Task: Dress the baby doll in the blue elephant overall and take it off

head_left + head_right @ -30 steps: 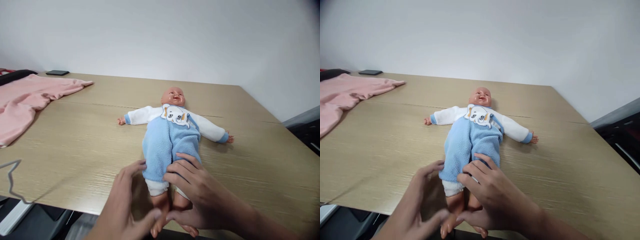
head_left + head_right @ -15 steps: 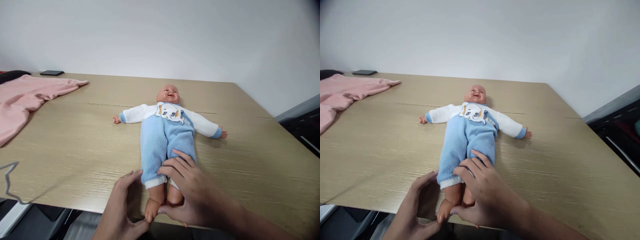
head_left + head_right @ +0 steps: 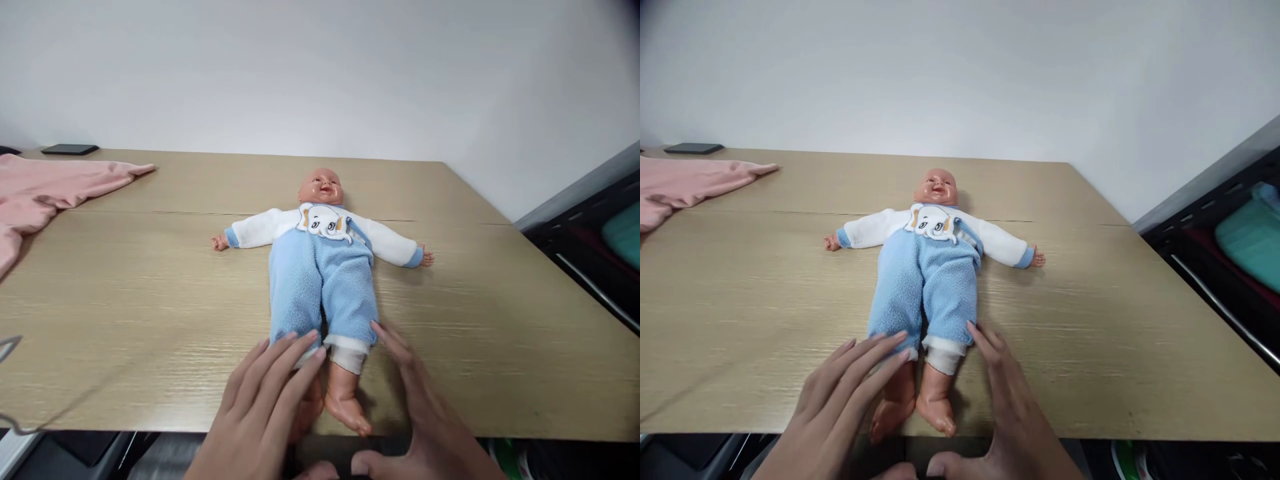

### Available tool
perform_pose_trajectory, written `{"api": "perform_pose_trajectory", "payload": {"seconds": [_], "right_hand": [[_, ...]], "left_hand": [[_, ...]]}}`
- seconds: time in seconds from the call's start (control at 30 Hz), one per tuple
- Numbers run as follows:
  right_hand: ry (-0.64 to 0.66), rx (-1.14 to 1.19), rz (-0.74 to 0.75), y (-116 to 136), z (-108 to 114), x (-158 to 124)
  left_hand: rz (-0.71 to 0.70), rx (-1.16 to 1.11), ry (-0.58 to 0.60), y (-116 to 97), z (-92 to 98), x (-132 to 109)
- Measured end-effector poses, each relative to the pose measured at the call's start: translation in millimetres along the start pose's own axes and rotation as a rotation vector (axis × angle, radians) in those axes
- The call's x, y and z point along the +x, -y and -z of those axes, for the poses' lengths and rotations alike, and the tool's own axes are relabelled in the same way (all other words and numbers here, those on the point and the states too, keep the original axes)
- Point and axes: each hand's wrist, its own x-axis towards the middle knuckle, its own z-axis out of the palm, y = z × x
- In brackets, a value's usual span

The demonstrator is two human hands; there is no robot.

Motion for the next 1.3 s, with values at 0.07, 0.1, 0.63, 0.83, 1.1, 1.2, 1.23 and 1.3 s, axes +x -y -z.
{"api": "perform_pose_trajectory", "payload": {"seconds": [0.07, 0.1, 0.63, 0.83, 1.1, 1.2, 1.23, 1.3], "right_hand": [[-0.002, -0.047, -0.045, 1, -15, -8], [-0.026, -0.063, -0.070, 1, -22, -11], [-0.150, 0.011, -0.052, -11, -19, -18], [-0.269, 0.028, -0.137, -39, 46, 36], [-0.190, -0.356, -0.052, -149, 57, 165], [-0.054, -0.217, -0.103, -172, 63, 168], [-0.006, -0.162, -0.084, -175, 68, 164], [0.070, -0.066, -0.034, -175, 80, 151]], "left_hand": [[-0.043, -0.017, 0.066, -4, 1.6, 21], [-0.047, -0.022, 0.089, -6, 0.4, 30], [0.002, -0.143, 0.054, -5, -9.3, 36], [-0.005, -0.236, 0.097, 9, 29.4, 53], [-0.129, -0.064, 0.058, 62, 13.0, 208], [-0.178, 0.067, 0.223, 75, -15.6, 268], [-0.200, 0.080, 0.287, 78, -23.6, 282], [-0.250, 0.096, 0.368, 83, -35.9, 302]]}}
